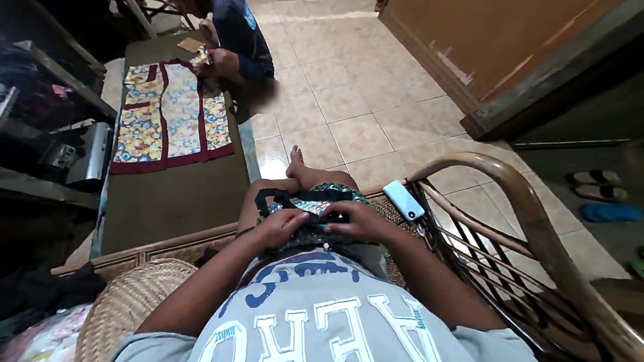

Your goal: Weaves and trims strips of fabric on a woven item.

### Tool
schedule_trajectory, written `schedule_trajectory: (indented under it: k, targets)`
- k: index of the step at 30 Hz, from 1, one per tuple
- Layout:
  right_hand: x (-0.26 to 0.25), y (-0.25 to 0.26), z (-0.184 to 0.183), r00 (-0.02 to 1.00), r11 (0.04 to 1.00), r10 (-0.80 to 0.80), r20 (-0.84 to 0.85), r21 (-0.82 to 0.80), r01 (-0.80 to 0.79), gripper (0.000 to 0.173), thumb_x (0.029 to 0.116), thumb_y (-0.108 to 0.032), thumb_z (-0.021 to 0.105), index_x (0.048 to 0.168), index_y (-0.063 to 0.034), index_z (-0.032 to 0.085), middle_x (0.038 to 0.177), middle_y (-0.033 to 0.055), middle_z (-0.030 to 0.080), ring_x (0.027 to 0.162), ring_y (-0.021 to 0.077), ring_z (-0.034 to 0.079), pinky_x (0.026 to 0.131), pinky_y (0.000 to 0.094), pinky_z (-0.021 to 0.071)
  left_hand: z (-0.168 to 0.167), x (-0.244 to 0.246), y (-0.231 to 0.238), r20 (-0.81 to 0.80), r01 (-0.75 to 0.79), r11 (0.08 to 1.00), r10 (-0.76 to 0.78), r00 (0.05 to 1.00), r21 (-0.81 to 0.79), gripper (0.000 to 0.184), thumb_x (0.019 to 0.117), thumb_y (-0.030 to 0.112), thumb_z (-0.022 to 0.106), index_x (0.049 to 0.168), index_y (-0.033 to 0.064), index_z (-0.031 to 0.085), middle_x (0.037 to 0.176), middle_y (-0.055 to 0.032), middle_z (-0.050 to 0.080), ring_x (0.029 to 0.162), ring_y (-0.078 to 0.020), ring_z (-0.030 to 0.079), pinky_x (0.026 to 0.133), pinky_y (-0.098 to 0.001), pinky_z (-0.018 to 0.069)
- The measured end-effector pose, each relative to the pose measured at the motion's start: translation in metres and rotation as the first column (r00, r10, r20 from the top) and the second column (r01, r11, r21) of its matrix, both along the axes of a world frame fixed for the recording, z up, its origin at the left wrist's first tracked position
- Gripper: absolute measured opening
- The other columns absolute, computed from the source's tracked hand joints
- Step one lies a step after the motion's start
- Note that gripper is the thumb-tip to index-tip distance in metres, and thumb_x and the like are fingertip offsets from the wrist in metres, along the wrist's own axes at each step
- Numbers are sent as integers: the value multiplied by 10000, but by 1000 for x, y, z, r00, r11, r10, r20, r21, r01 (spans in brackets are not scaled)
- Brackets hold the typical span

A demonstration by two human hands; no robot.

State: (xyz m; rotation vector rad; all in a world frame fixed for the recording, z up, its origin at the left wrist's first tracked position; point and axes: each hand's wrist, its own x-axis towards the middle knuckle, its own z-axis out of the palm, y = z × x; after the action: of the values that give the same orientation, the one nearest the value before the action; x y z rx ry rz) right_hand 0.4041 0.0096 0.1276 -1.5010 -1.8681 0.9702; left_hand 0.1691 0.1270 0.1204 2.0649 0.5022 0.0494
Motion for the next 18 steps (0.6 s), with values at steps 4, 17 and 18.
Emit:
schedule_trajectory:
  k: [4,17,18]
  targets:
    - [20,1,8,998,1000,20,-55,-21,-21,215,951,-183,717,1129,-64,738,888,25,692,727,62,591,691,269,519,-5,-5,-2,20,-42,999,42,999,-17,318,1017,277,599,1064,-22,696,958,-113,682,864,-119,627,835,-325,528]
    - [-25,17,-12,958,962,-255,-132,-134,238,221,1059,-85,504,1240,22,573,930,138,656,739,179,640,705,364,558,3,-8,-18,-89,-187,964,172,981,-192,263,1053,220,557,1109,-9,673,975,-70,661,857,-58,600,834,-275,509]
    - [-26,17,-15,967,968,-224,-125,-147,206,263,1048,-87,533,1290,14,554,999,169,666,802,219,659,766,410,563,3,-8,-18,-89,-200,960,185,979,-198,265,1055,217,553,1116,-11,672,983,-73,663,865,-62,604,840,-279,510]
